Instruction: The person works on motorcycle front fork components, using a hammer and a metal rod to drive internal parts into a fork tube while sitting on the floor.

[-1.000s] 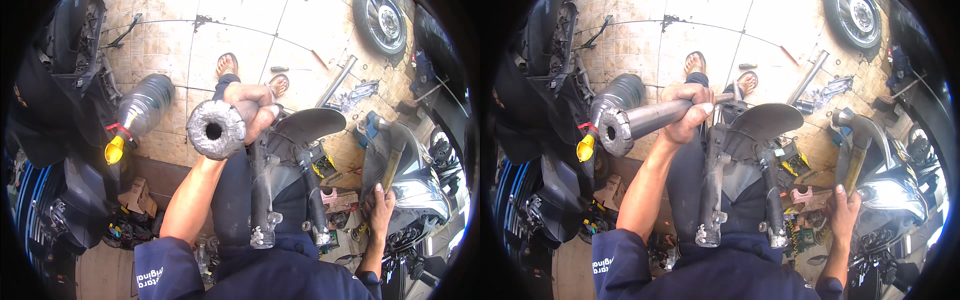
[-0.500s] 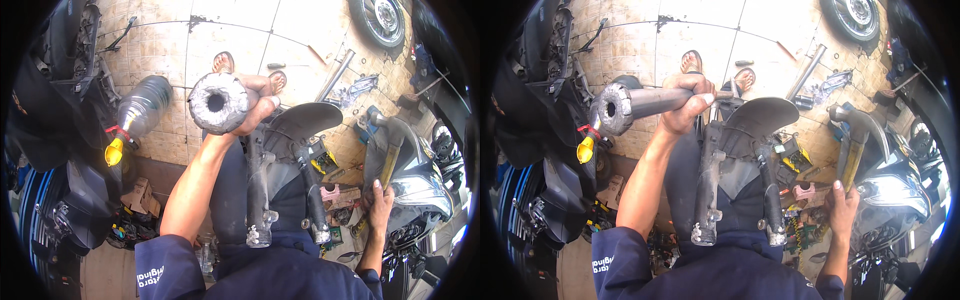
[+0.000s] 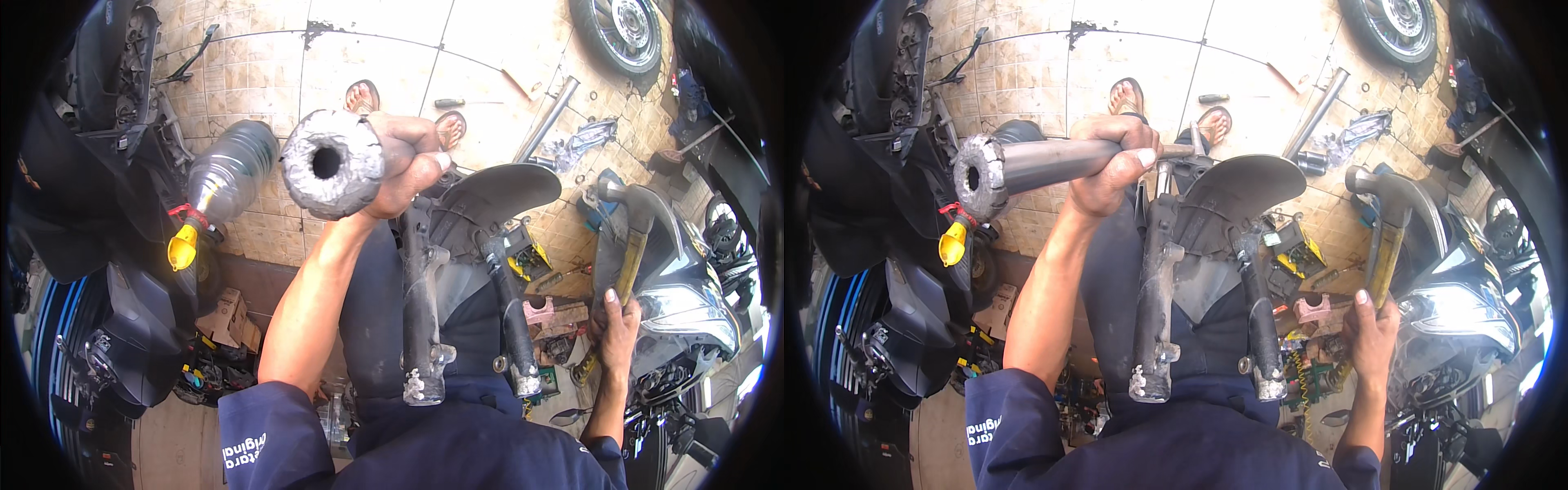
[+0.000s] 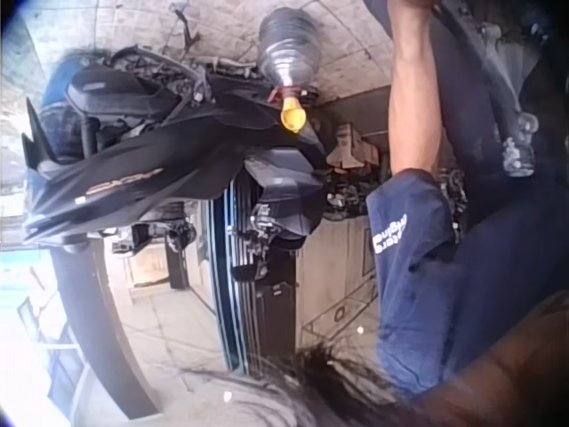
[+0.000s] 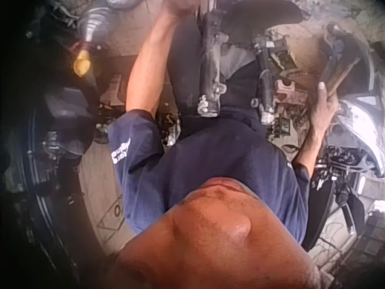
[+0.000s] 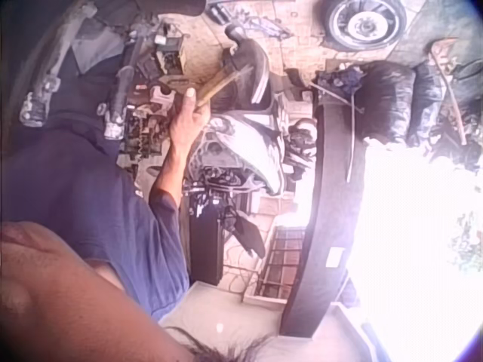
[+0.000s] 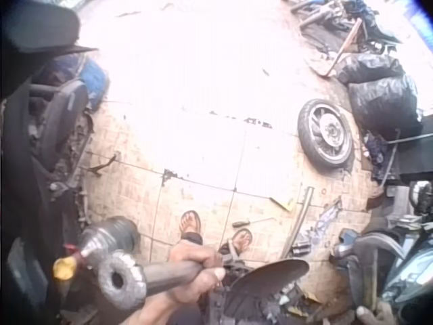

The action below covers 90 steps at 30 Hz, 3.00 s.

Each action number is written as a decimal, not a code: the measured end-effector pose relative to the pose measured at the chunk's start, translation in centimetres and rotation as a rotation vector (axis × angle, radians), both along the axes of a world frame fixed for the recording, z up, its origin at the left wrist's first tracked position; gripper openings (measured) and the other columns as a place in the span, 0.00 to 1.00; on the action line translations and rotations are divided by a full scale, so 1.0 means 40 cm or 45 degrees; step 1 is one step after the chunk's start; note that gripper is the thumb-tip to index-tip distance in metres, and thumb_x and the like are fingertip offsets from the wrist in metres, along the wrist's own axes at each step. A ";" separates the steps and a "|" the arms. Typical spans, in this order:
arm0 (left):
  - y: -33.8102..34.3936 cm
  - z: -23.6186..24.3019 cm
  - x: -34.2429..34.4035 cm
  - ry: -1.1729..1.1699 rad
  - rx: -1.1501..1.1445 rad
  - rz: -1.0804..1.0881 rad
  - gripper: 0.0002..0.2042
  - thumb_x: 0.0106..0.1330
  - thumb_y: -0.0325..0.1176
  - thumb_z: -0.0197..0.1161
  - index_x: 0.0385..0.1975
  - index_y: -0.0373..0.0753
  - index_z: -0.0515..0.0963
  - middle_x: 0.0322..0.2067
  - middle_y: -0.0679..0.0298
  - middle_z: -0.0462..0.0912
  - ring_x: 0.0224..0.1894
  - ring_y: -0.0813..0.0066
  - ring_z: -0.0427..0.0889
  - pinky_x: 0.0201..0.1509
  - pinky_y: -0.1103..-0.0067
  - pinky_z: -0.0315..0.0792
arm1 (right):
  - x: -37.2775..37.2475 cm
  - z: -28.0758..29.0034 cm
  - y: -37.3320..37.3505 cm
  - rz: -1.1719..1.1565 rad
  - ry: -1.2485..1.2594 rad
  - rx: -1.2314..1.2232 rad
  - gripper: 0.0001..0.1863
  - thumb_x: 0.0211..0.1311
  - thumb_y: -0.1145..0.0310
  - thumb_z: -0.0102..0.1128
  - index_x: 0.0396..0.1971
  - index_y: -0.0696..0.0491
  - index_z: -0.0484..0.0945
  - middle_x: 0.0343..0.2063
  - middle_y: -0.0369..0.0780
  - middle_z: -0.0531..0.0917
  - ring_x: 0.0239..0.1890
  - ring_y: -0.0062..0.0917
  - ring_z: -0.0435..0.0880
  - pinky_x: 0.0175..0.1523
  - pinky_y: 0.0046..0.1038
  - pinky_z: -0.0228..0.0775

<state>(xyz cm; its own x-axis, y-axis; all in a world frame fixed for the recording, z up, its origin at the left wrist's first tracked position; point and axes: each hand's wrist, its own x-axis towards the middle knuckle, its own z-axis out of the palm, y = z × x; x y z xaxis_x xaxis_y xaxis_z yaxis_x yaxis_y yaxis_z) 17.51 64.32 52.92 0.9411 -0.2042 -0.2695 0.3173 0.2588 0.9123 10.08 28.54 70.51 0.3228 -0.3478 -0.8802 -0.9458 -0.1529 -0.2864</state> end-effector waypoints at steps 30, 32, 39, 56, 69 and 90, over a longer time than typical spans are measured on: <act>0.019 -0.029 -0.008 -0.041 -0.063 -0.091 0.08 0.49 0.27 0.67 0.28 0.34 0.75 0.25 0.62 0.79 0.29 0.74 0.75 0.38 0.74 0.71 | 0.181 0.223 0.088 0.433 -0.657 -0.320 0.08 0.68 0.67 0.60 0.34 0.53 0.71 0.20 0.28 0.69 0.18 0.12 0.64 0.21 0.19 0.56; 0.007 -0.002 0.010 -0.041 -0.074 -0.126 0.12 0.47 0.26 0.66 0.33 0.33 0.79 0.28 0.60 0.83 0.32 0.73 0.79 0.43 0.74 0.75 | 0.221 0.316 0.103 0.589 -0.926 -0.435 0.09 0.68 0.66 0.60 0.37 0.55 0.72 0.22 0.31 0.71 0.21 0.17 0.67 0.25 0.23 0.58; -0.023 0.009 0.011 -0.069 0.014 -0.060 0.06 0.46 0.27 0.65 0.17 0.32 0.77 0.13 0.61 0.76 0.18 0.76 0.74 0.26 0.75 0.70 | 0.313 0.334 0.300 1.589 -0.726 -0.374 0.15 0.70 0.64 0.57 0.45 0.62 0.75 0.27 0.42 0.80 0.32 0.36 0.77 0.40 0.37 0.67; -0.055 0.121 0.106 -0.352 0.192 -0.133 0.11 0.55 0.32 0.63 0.15 0.36 0.71 0.14 0.60 0.72 0.17 0.71 0.68 0.24 0.73 0.63 | 0.250 0.135 0.105 0.388 -0.327 0.015 0.12 0.74 0.60 0.58 0.38 0.55 0.73 0.17 0.25 0.66 0.15 0.07 0.61 0.17 0.16 0.50; -0.440 0.150 0.060 -0.541 0.373 -0.847 0.10 0.32 0.33 0.63 0.11 0.41 0.68 0.12 0.59 0.72 0.18 0.54 0.76 0.22 0.66 0.68 | -0.111 -0.046 -0.111 -0.266 -0.002 -0.048 0.12 0.75 0.62 0.56 0.31 0.50 0.67 0.15 0.25 0.64 0.12 0.08 0.59 0.15 0.17 0.49; -0.520 0.075 -0.035 -0.318 0.344 -0.920 0.10 0.42 0.29 0.64 0.12 0.38 0.68 0.11 0.55 0.70 0.16 0.52 0.74 0.21 0.66 0.66 | -0.206 -0.128 -0.101 -0.275 0.153 -0.150 0.17 0.70 0.58 0.62 0.29 0.57 0.76 0.18 0.28 0.69 0.20 0.10 0.65 0.24 0.20 0.55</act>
